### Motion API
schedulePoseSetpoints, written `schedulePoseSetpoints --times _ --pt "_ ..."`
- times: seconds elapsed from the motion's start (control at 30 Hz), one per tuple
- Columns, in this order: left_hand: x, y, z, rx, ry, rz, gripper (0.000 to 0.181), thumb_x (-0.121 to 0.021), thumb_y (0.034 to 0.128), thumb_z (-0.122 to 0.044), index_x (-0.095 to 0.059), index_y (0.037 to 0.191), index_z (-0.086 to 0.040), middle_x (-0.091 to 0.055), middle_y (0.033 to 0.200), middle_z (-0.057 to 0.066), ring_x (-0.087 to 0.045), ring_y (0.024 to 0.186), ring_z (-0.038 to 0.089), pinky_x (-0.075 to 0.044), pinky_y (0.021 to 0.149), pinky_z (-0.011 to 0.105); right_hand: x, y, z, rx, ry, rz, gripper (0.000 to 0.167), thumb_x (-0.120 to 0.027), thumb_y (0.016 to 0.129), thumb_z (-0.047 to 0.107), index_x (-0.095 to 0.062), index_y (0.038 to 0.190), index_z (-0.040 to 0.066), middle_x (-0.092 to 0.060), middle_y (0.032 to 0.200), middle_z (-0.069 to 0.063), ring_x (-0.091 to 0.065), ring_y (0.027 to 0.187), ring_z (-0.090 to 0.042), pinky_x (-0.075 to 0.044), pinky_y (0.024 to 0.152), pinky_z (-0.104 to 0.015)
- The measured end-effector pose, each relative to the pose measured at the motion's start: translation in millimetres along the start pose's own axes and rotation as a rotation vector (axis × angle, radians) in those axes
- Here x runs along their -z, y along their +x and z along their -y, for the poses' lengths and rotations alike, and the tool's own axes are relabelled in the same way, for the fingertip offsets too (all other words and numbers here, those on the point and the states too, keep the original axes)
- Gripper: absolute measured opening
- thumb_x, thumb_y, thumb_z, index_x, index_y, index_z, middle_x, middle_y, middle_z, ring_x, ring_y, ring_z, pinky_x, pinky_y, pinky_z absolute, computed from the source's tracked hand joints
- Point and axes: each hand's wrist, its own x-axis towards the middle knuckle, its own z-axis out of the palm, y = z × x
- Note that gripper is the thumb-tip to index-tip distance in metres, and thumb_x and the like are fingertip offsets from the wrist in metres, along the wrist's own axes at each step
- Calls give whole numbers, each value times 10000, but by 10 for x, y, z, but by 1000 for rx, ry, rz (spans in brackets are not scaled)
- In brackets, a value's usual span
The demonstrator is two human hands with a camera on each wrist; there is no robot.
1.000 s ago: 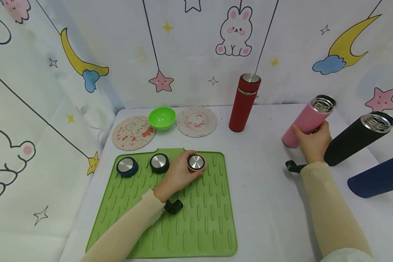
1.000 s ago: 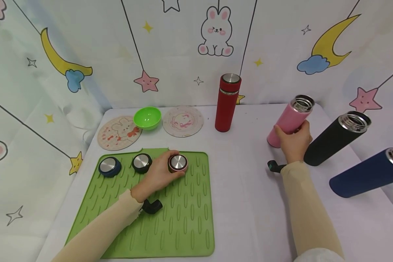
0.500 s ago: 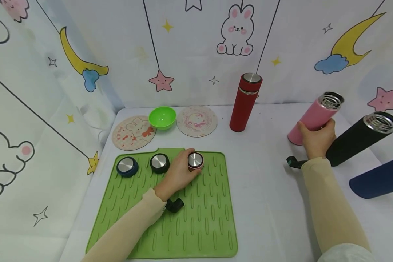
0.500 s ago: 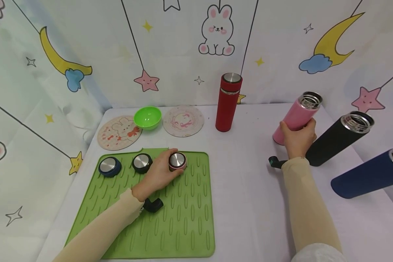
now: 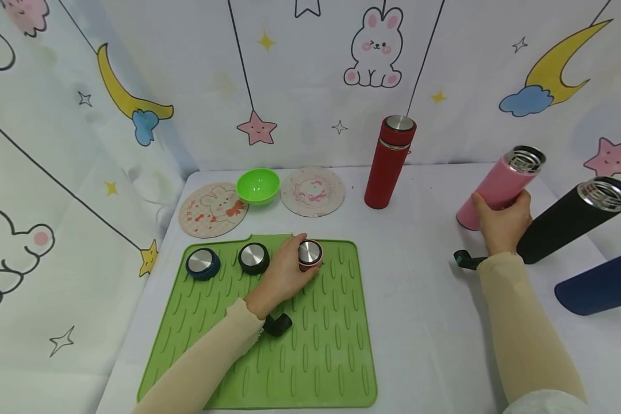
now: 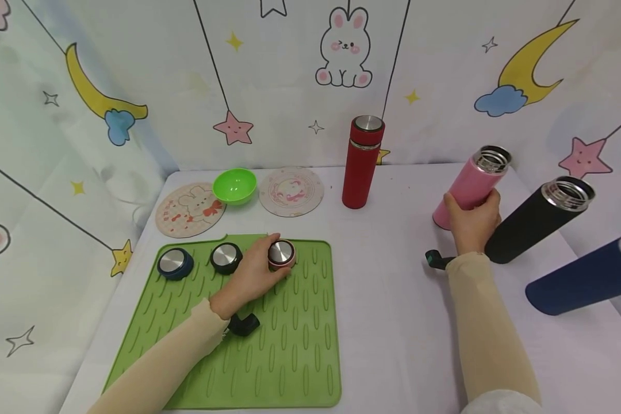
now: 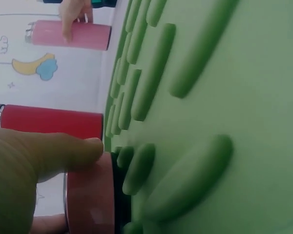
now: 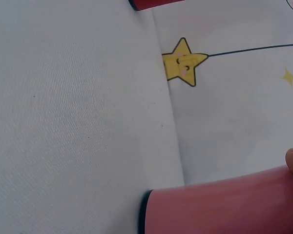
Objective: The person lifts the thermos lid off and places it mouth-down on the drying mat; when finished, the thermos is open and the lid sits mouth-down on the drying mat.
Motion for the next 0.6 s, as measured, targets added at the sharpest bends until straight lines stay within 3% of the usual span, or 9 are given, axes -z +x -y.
schedulePoseSetpoints --times 0.1,0.33,0.6 --pt "4 -7 -2 -7 -5 -8 827 -818 904 -207 -376 1559 37 -547 1451 252 -591 1312 382 -539 1095 502 30 -54 -23 30 7 -29 752 -753 911 462 -374 1553 360 -464 1607 103 -438 1480 -81 -354 1254 -288" --pt "57 -46 -12 -48 -45 -23 858 -824 901 -262 -366 1583 -14 -486 1553 212 -557 1376 365 -506 1134 516 93 -264 -47 61 -10 -9 797 -722 942 417 -308 1616 317 -322 1704 93 -306 1589 -125 -276 1303 -314" --pt "228 -171 -56 -66 -108 8 947 -830 891 -357 -291 1643 -150 -369 1681 76 -382 1550 292 -377 1252 525 101 -584 -29 154 88 -54 768 -761 937 275 -380 1603 227 -399 1673 23 -394 1551 -168 -321 1276 -295"
